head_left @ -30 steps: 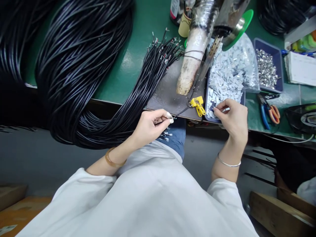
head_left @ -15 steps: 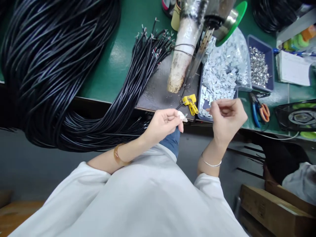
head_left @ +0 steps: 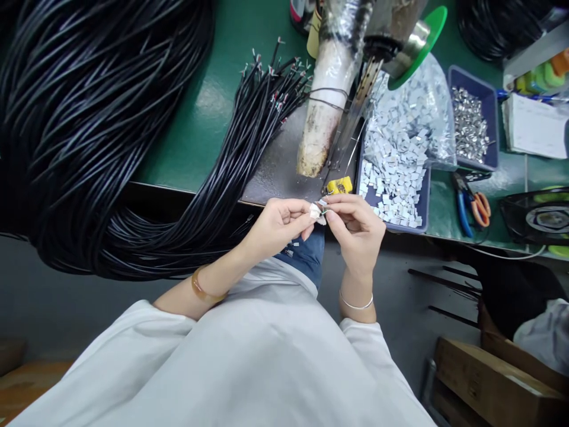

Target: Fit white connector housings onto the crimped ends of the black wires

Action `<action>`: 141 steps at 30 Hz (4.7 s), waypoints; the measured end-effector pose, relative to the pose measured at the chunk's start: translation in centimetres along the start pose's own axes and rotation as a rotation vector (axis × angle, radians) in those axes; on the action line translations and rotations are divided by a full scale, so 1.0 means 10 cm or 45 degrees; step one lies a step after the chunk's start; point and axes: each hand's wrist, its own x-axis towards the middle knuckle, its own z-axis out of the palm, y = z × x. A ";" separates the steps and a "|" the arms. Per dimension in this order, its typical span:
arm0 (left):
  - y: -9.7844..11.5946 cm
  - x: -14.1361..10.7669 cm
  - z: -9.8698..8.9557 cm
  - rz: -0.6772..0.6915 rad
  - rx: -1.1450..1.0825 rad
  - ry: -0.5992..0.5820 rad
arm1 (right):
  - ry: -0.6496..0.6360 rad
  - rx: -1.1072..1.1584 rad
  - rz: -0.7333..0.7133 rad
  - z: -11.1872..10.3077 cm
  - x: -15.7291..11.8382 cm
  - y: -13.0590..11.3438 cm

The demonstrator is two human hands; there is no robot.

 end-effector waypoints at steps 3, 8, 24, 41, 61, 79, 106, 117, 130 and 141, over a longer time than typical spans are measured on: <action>0.01 0.01 -0.02 -0.066 -0.025 -0.061 | -0.040 0.037 0.053 -0.02 0.01 0.03; 0.02 0.02 -0.07 -0.186 -0.145 -0.182 | -0.106 0.196 0.059 -0.05 0.03 0.08; -0.01 -0.01 -0.10 -0.190 -0.124 -0.302 | -0.151 0.242 -0.031 -0.10 0.01 0.08; -0.01 -0.04 -0.06 0.020 -0.020 -0.020 | -0.011 0.143 0.023 -0.04 -0.06 -0.01; -0.18 -0.10 0.03 0.755 0.835 0.274 | 0.077 -0.351 -0.213 0.03 -0.11 -0.16; 0.07 0.01 -0.19 0.042 -0.427 0.292 | 0.628 -0.263 -0.332 0.01 -0.04 -0.11; -0.08 0.01 -0.04 0.027 -0.216 0.269 | 0.338 -0.346 -0.276 -0.01 -0.12 -0.07; -0.03 0.04 0.04 -0.007 -0.116 0.228 | 0.232 -0.295 -0.325 0.02 -0.14 -0.09; -0.08 0.06 -0.01 0.003 -0.242 0.224 | 0.288 -0.236 -0.342 0.09 -0.18 0.04; -0.04 0.17 -0.02 0.118 -0.137 0.323 | 0.272 -0.588 -0.667 0.16 -0.08 0.11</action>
